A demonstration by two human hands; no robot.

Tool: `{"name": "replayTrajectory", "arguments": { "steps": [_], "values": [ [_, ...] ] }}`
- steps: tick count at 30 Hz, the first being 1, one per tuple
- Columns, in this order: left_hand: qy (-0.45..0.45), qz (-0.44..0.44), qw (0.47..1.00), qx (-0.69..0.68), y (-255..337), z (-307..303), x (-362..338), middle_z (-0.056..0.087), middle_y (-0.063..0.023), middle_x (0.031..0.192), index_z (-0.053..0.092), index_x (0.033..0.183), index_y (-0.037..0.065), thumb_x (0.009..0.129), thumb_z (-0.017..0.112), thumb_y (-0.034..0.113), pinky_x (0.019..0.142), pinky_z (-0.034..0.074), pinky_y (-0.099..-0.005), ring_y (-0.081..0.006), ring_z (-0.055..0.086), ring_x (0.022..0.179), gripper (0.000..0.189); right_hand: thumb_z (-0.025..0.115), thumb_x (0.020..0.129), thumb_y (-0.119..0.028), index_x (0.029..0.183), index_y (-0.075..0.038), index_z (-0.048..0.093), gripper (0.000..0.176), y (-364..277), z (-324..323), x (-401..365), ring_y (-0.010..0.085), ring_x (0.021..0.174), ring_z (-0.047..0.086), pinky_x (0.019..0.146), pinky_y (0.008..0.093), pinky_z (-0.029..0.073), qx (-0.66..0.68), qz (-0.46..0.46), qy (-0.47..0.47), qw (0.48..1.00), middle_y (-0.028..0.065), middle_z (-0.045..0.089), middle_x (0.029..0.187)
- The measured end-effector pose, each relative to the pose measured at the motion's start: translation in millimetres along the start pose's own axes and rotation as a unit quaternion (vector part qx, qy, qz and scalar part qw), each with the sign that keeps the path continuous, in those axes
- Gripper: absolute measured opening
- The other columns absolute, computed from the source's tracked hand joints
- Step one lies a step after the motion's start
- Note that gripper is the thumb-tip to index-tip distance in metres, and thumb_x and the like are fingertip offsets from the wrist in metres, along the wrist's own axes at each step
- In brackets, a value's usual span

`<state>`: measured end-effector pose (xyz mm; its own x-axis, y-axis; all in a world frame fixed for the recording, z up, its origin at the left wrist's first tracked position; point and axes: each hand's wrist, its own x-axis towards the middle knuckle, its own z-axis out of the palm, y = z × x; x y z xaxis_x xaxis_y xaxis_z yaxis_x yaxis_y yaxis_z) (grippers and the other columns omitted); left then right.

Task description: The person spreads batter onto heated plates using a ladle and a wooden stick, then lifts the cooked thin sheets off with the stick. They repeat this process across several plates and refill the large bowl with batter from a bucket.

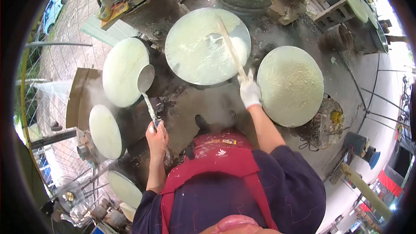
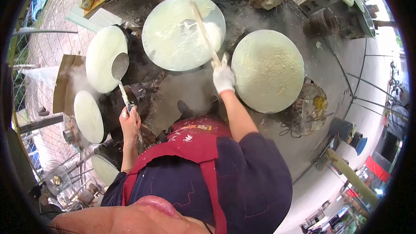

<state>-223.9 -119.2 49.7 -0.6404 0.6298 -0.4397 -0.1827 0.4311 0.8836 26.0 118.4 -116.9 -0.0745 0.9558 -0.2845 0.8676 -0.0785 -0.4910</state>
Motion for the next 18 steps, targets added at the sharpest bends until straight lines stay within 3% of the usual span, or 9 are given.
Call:
{"name": "replayTrajectory", "arguments": {
  "steps": [2, 4, 6, 9, 12, 14, 16, 17, 18],
  "values": [
    [0.0, 0.003, 1.0, 0.016, 6.2, 3.8, -1.5, 0.038, 0.0061, 0.055, 0.047, 0.083, 0.008, 0.096, 0.053, 0.014, 0.033, 0.026, -0.0203, -0.0027, 0.034, 0.038, 0.016, 0.042, 0.093, -0.041, 0.135, -0.005, 0.04, 0.055, -7.6, 9.3, 57.5, 0.0435, 0.083, 0.063, 0.074, 0.0513, 0.05, -0.049, -0.033, 0.056, 0.997, 0.0273, 0.065, 0.09],
    [0.02, -0.013, 0.999, 0.024, 12.1, 6.3, -8.2, 0.039, 0.0064, 0.056, 0.047, 0.083, 0.009, 0.097, 0.053, 0.014, 0.033, 0.027, -0.0199, -0.0023, 0.034, 0.039, 0.016, 0.043, 0.092, -0.034, 0.134, -0.008, 0.045, 0.05, -35.4, -15.0, 115.1, 0.0395, 0.092, 0.064, 0.08, 0.0484, 0.051, -0.071, -0.013, 0.006, 0.997, 0.0248, 0.065, 0.101],
    [0.039, -0.018, 0.998, 0.045, 14.5, 6.2, -18.5, 0.039, 0.0064, 0.056, 0.047, 0.083, 0.009, 0.097, 0.053, 0.014, 0.034, 0.027, -0.0197, -0.0022, 0.034, 0.039, 0.015, 0.042, 0.091, -0.029, 0.119, -0.008, 0.059, 0.038, -63.6, -41.2, 159.8, 0.0394, 0.094, 0.064, 0.081, 0.047, 0.051, -0.091, -0.038, -0.004, 0.995, 0.0236, 0.065, 0.102],
    [0.058, -0.025, 0.997, 0.043, 7.8, 4.1, -27.3, 0.038, 0.0059, 0.056, 0.048, 0.084, 0.007, 0.097, 0.052, 0.015, 0.034, 0.027, -0.0196, -0.0024, 0.034, 0.039, 0.016, 0.047, 0.09, -0.033, 0.107, -0.006, 0.062, 0.035, -92.5, -43.4, 209.7, 0.0373, 0.092, 0.065, 0.078, 0.0476, 0.051, -0.081, -0.036, 0.054, 0.995, 0.0219, 0.067, 0.099],
    [0.057, -0.042, 0.997, 0.027, 8.5, 5.0, -24.6, 0.039, 0.0057, 0.056, 0.046, 0.083, 0.008, 0.096, 0.053, 0.015, 0.034, 0.027, -0.0202, -0.0029, 0.035, 0.04, 0.017, 0.056, 0.088, -0.027, 0.114, -0.004, 0.061, 0.035, -123.0, -63.1, 147.3, 0.0355, 0.103, 0.062, 0.086, 0.0409, 0.05, 0.017, -0.185, 0.045, 0.981, 0.0234, 0.063, 0.112],
    [0.044, -0.038, 0.998, 0.025, 7.3, 2.2, -20.3, 0.038, 0.0056, 0.056, 0.046, 0.082, 0.008, 0.097, 0.053, 0.016, 0.034, 0.027, -0.0207, -0.0031, 0.035, 0.04, 0.017, 0.064, 0.085, -0.019, 0.125, -0.001, 0.055, 0.044, -82.7, -19.6, 114.4, 0.0302, 0.114, 0.057, 0.095, 0.0345, 0.045, 0.172, -0.349, 0.071, 0.919, 0.021, 0.06, 0.121],
    [0.036, -0.018, 0.999, 0.023, 14.8, 7.0, -14.7, 0.037, 0.0055, 0.055, 0.047, 0.083, 0.008, 0.097, 0.053, 0.018, 0.034, 0.026, -0.021, -0.0033, 0.032, 0.04, 0.018, 0.063, 0.087, -0.024, 0.122, 0.001, 0.058, 0.044, -61.1, -33.0, 51.6, 0.026, 0.103, 0.061, 0.089, 0.033, 0.047, 0.409, -0.238, 0.071, 0.878, 0.0136, 0.066, 0.11],
    [0.03, -0.007, 0.999, 0.019, 16.6, 9.7, -11.1, 0.035, 0.0056, 0.055, 0.048, 0.083, 0.007, 0.097, 0.052, 0.018, 0.034, 0.026, -0.0206, -0.0032, 0.031, 0.04, 0.018, 0.061, 0.088, -0.023, 0.122, 0.001, 0.058, 0.041, -36.7, -18.9, 42.4, 0.0211, 0.092, 0.062, 0.08, 0.0314, 0.049, 0.443, -0.175, 0.111, 0.872, 0.009, 0.066, 0.104],
    [0.024, 0.003, 1.0, 0.016, 18.6, 13.2, -9.0, 0.034, 0.0057, 0.054, 0.049, 0.084, 0.006, 0.098, 0.052, 0.018, 0.034, 0.025, -0.0202, -0.0031, 0.029, 0.039, 0.019, 0.06, 0.089, -0.023, 0.122, -0.001, 0.058, 0.04, -12.0, -10.2, 32.6, 0.0165, 0.08, 0.06, 0.069, 0.0292, 0.049, 0.501, -0.085, 0.049, 0.86, 0.005, 0.065, 0.096]
  ]
}}
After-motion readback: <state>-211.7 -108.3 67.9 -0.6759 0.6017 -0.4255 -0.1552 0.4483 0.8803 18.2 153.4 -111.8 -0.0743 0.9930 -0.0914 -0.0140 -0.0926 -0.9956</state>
